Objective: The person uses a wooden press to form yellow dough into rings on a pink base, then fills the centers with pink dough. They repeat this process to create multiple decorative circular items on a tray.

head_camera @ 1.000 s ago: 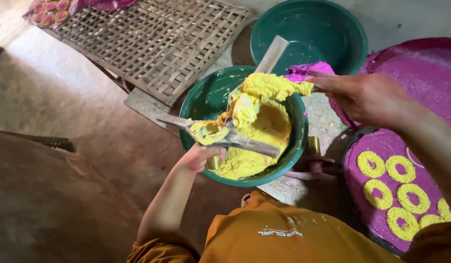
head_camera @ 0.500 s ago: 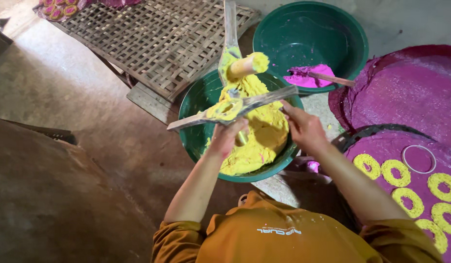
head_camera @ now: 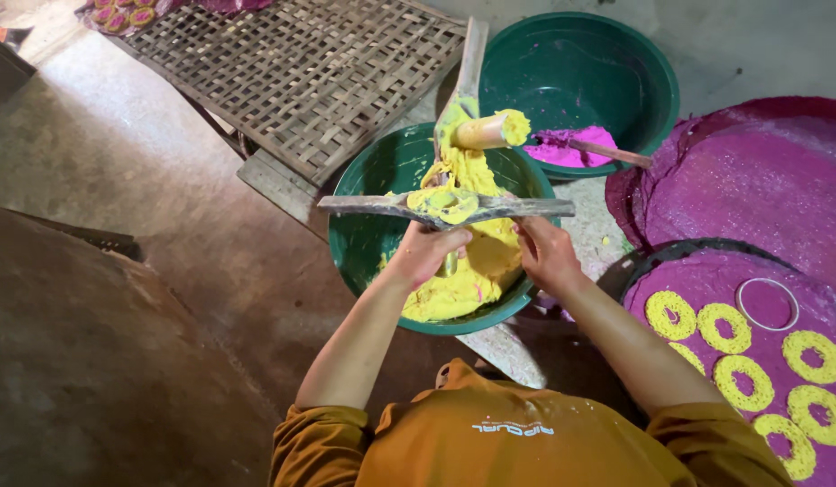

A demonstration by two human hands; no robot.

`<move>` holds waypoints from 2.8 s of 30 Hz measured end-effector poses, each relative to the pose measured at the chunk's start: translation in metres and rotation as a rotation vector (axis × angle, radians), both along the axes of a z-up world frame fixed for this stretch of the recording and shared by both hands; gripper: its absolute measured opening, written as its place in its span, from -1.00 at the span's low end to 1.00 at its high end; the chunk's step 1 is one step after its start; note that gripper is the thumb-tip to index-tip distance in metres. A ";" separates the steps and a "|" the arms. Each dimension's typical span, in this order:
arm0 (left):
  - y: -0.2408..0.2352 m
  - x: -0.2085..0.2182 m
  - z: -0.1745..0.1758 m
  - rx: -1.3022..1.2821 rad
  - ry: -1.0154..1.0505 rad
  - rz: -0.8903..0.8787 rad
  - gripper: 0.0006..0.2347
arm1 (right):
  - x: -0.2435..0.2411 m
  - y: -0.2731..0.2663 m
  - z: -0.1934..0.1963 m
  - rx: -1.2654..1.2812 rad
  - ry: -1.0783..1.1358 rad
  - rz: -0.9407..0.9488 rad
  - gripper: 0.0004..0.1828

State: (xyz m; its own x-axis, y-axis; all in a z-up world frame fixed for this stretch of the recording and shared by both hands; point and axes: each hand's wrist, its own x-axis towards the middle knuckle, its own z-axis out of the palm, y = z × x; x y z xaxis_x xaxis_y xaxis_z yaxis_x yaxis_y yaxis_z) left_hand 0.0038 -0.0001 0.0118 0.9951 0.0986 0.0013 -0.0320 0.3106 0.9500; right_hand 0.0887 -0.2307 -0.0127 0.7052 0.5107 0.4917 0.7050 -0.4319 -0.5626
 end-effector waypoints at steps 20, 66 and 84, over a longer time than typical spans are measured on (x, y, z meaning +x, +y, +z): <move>0.070 -0.019 0.025 1.449 -0.050 0.303 -0.29 | -0.019 -0.087 0.168 -0.635 -0.011 0.233 -0.35; 0.044 -0.025 -0.004 1.482 -0.157 0.840 -0.43 | -0.100 0.048 0.092 -0.194 0.336 0.197 -0.33; 0.061 -0.007 -0.007 1.462 -0.243 0.601 -0.41 | -0.070 0.025 0.077 -0.313 0.594 0.252 -0.45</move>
